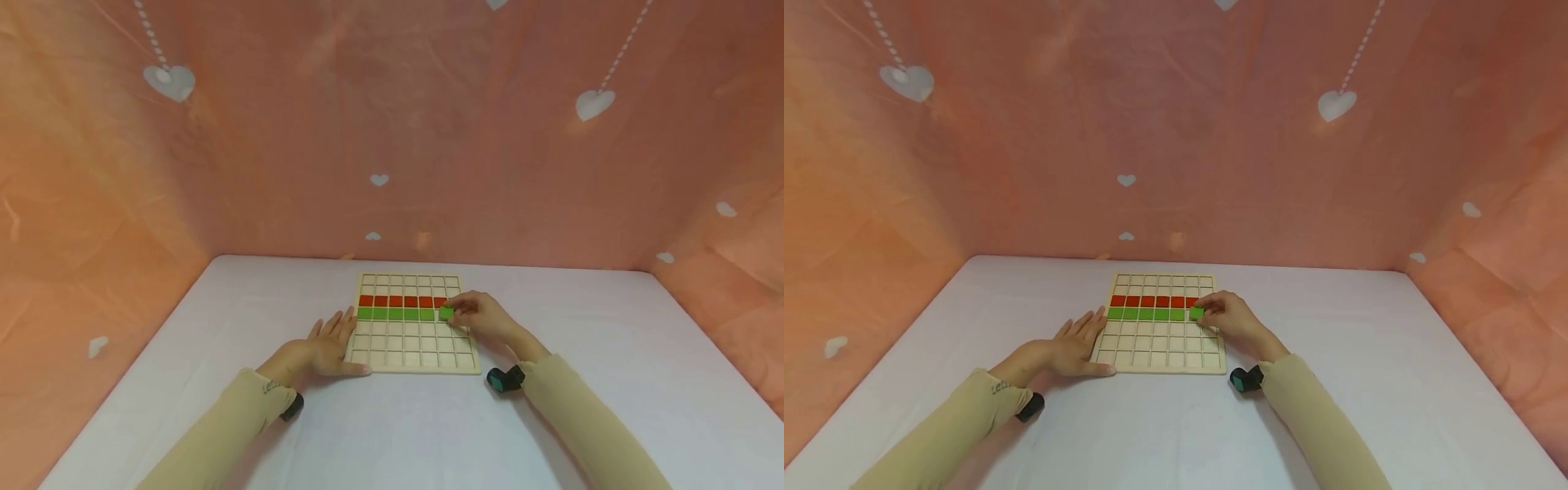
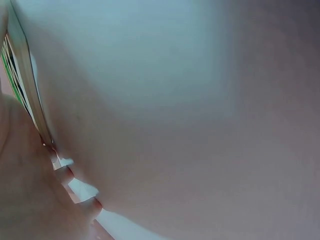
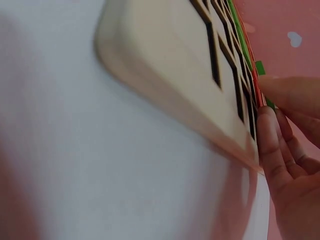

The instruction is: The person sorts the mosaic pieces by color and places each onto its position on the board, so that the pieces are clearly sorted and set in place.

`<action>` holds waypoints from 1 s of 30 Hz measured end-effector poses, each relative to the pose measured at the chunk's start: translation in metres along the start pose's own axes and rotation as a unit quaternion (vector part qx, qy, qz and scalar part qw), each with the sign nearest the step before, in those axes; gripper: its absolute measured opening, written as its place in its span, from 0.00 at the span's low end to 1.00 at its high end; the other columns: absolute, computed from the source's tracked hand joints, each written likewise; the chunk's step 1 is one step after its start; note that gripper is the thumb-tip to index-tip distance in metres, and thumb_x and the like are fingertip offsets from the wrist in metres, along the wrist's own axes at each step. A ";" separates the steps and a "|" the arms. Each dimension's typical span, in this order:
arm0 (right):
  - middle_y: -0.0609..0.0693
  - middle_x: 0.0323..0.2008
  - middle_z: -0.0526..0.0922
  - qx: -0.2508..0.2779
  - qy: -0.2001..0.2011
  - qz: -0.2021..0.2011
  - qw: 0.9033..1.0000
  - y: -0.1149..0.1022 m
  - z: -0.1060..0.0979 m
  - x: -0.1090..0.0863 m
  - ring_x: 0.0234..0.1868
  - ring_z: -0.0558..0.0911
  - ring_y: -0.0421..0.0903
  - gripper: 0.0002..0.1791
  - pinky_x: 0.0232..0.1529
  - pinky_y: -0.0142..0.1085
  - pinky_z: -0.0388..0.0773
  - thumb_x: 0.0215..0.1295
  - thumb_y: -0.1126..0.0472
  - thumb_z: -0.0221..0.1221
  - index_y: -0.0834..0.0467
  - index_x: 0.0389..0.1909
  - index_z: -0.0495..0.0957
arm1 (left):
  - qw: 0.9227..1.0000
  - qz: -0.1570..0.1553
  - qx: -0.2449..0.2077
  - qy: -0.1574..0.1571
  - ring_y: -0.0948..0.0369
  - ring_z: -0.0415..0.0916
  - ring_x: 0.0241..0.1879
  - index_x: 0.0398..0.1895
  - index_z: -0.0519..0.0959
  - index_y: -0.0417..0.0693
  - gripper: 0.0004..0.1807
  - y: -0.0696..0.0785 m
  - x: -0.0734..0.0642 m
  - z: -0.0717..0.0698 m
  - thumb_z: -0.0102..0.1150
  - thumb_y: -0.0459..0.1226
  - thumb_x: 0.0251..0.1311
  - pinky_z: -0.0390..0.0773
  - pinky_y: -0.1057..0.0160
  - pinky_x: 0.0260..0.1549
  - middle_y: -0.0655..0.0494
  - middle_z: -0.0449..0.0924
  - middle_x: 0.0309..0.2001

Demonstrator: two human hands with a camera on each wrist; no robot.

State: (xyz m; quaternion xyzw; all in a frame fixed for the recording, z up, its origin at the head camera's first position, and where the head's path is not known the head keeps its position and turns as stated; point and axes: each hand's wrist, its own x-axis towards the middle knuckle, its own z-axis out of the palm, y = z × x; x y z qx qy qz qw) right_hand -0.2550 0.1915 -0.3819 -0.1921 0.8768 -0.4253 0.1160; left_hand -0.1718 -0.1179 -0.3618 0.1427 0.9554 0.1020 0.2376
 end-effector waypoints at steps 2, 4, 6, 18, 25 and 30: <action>0.54 0.40 0.80 -0.001 -0.002 0.002 1.000 -0.001 0.002 0.000 0.40 0.76 0.46 0.17 0.48 0.38 0.72 0.60 0.63 0.63 0.62 0.51 0.80 | 1.000 0.001 0.001 0.004 0.47 0.27 0.76 0.75 0.38 0.36 0.56 0.001 0.000 0.000 0.51 0.63 0.60 0.35 0.42 0.72 0.44 0.26 0.77; 0.54 0.41 0.80 -0.007 -0.001 -0.002 1.000 -0.002 0.003 0.001 0.41 0.76 0.46 0.17 0.47 0.38 0.72 0.60 0.63 0.63 0.62 0.51 0.80 | 1.000 0.000 0.003 0.005 0.47 0.27 0.76 0.75 0.37 0.36 0.56 0.001 0.000 -0.001 0.51 0.63 0.60 0.36 0.42 0.72 0.44 0.26 0.77; 0.55 0.42 0.80 -0.008 -0.001 -0.007 1.000 -0.003 0.003 0.002 0.41 0.76 0.46 0.17 0.47 0.38 0.72 0.60 0.64 0.63 0.62 0.50 0.81 | 1.000 -0.001 0.004 0.005 0.47 0.28 0.76 0.75 0.38 0.36 0.56 0.001 -0.001 0.000 0.51 0.63 0.60 0.36 0.42 0.72 0.44 0.26 0.77; 0.54 0.36 0.79 -0.020 0.007 -0.010 1.000 -0.008 0.007 0.007 0.37 0.75 0.45 0.16 0.40 0.33 0.71 0.57 0.67 0.64 0.65 0.47 0.81 | 1.000 0.004 0.010 0.003 0.46 0.26 0.76 0.75 0.37 0.35 0.57 -0.002 0.000 0.001 0.50 0.64 0.60 0.34 0.42 0.72 0.43 0.25 0.77; 0.55 0.39 0.80 -0.016 0.004 -0.004 1.000 -0.006 0.009 0.009 0.39 0.76 0.46 0.16 0.43 0.34 0.73 0.57 0.67 0.64 0.64 0.47 0.81 | 1.000 0.003 -0.008 0.004 0.46 0.27 0.76 0.75 0.37 0.34 0.57 -0.003 -0.002 0.000 0.50 0.64 0.60 0.34 0.42 0.71 0.42 0.25 0.77; 0.56 0.42 0.81 -0.005 0.000 -0.008 1.000 -0.004 0.010 0.008 0.41 0.77 0.47 0.17 0.45 0.36 0.74 0.57 0.65 0.64 0.64 0.48 0.81 | 1.000 0.002 -0.002 0.003 0.45 0.27 0.76 0.75 0.37 0.34 0.57 -0.003 -0.002 0.003 0.50 0.64 0.60 0.34 0.42 0.71 0.41 0.26 0.77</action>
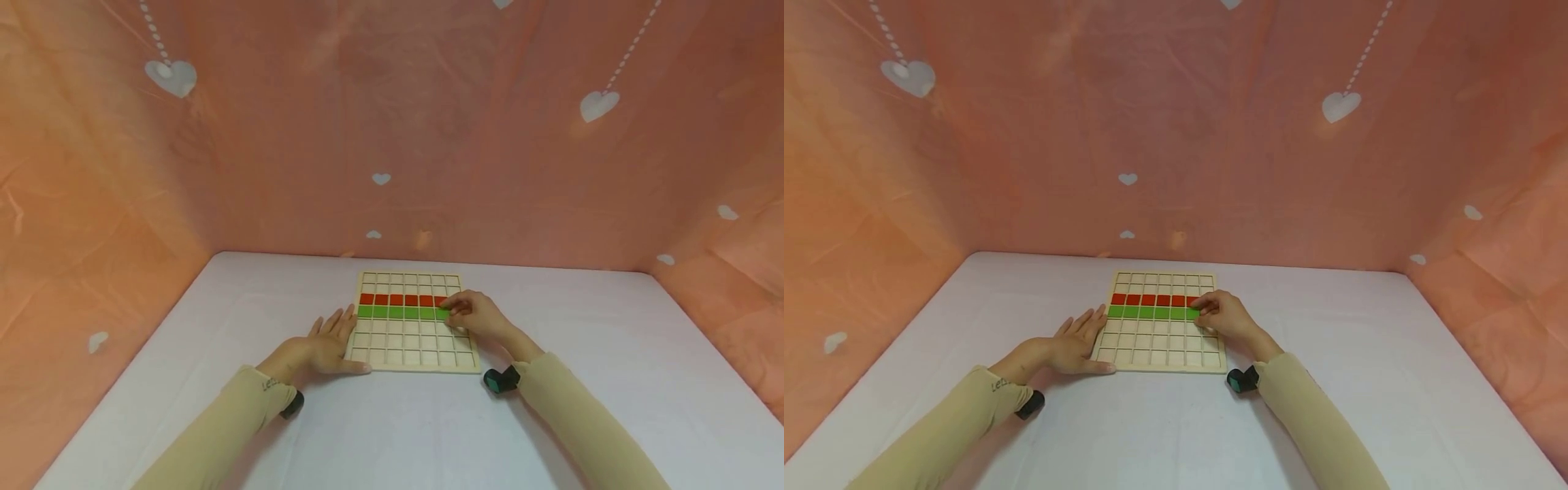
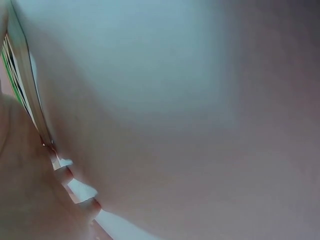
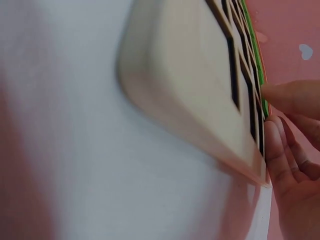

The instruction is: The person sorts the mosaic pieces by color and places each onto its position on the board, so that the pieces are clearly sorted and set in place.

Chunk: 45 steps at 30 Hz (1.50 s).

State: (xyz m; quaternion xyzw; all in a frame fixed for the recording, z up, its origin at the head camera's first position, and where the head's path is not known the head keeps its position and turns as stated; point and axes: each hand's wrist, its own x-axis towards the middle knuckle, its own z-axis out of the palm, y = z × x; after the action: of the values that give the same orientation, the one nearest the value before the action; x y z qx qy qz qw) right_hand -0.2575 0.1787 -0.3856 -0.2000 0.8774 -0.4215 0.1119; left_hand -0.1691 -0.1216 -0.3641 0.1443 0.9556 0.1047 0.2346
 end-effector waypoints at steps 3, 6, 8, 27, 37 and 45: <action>0.57 0.44 0.82 0.009 -0.002 -0.004 1.000 0.001 0.000 -0.003 0.43 0.79 0.47 0.18 0.46 0.36 0.75 0.57 0.65 0.65 0.64 0.49 0.80 | 1.000 -0.001 -0.001 -0.001 0.45 0.27 0.76 0.75 0.37 0.34 0.57 0.001 -0.001 0.001 0.50 0.64 0.60 0.34 0.41 0.71 0.41 0.26 0.77; 0.58 0.44 0.82 0.019 0.001 -0.013 1.000 0.003 -0.003 -0.007 0.43 0.80 0.48 0.18 0.48 0.38 0.76 0.57 0.65 0.64 0.65 0.49 0.80 | 1.000 -0.002 0.000 0.000 0.46 0.27 0.76 0.75 0.37 0.35 0.57 0.003 0.001 0.000 0.51 0.64 0.59 0.34 0.42 0.71 0.42 0.26 0.77; 0.59 0.44 0.83 0.022 0.009 -0.022 0.999 0.006 -0.005 -0.009 0.43 0.81 0.49 0.17 0.49 0.41 0.77 0.58 0.65 0.64 0.65 0.49 0.80 | 1.000 0.000 -0.001 0.004 0.46 0.27 0.76 0.75 0.38 0.35 0.57 0.004 0.003 0.000 0.51 0.64 0.60 0.34 0.42 0.72 0.43 0.26 0.77; 0.60 0.44 0.82 -0.010 0.093 -0.008 0.996 0.023 -0.026 -0.040 0.43 0.81 0.53 0.15 0.45 0.42 0.78 0.61 0.64 0.60 0.65 0.48 0.79 | 0.997 0.037 -0.053 0.050 0.44 0.38 0.75 0.74 0.48 0.37 0.57 -0.004 0.011 -0.003 0.62 0.62 0.52 0.42 0.42 0.71 0.41 0.38 0.77; 0.62 0.44 0.80 -0.104 0.114 -0.018 0.988 0.028 -0.033 -0.045 0.44 0.79 0.55 0.14 0.48 0.50 0.76 0.61 0.68 0.59 0.67 0.47 0.80 | 0.991 0.060 -0.060 0.102 0.41 0.57 0.69 0.68 0.59 0.30 0.41 -0.014 0.007 -0.011 0.58 0.51 0.63 0.59 0.43 0.67 0.33 0.60 0.69; 0.62 0.41 0.78 -0.168 0.160 -0.087 0.969 0.031 -0.040 -0.052 0.41 0.78 0.57 0.16 0.44 0.51 0.77 0.56 0.73 0.56 0.69 0.47 0.78 | 0.982 0.059 0.017 0.180 0.45 0.70 0.60 0.58 0.70 0.33 0.28 -0.015 0.007 -0.017 0.57 0.46 0.64 0.70 0.47 0.60 0.38 0.72 0.59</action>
State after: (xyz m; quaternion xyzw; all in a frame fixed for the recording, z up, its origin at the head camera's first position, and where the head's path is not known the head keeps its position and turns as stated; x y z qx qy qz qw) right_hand -0.2332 0.2469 -0.3837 -0.2217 0.9213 -0.3029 -0.1019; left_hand -0.1868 -0.1360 -0.3565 0.1835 0.9735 0.1268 0.0500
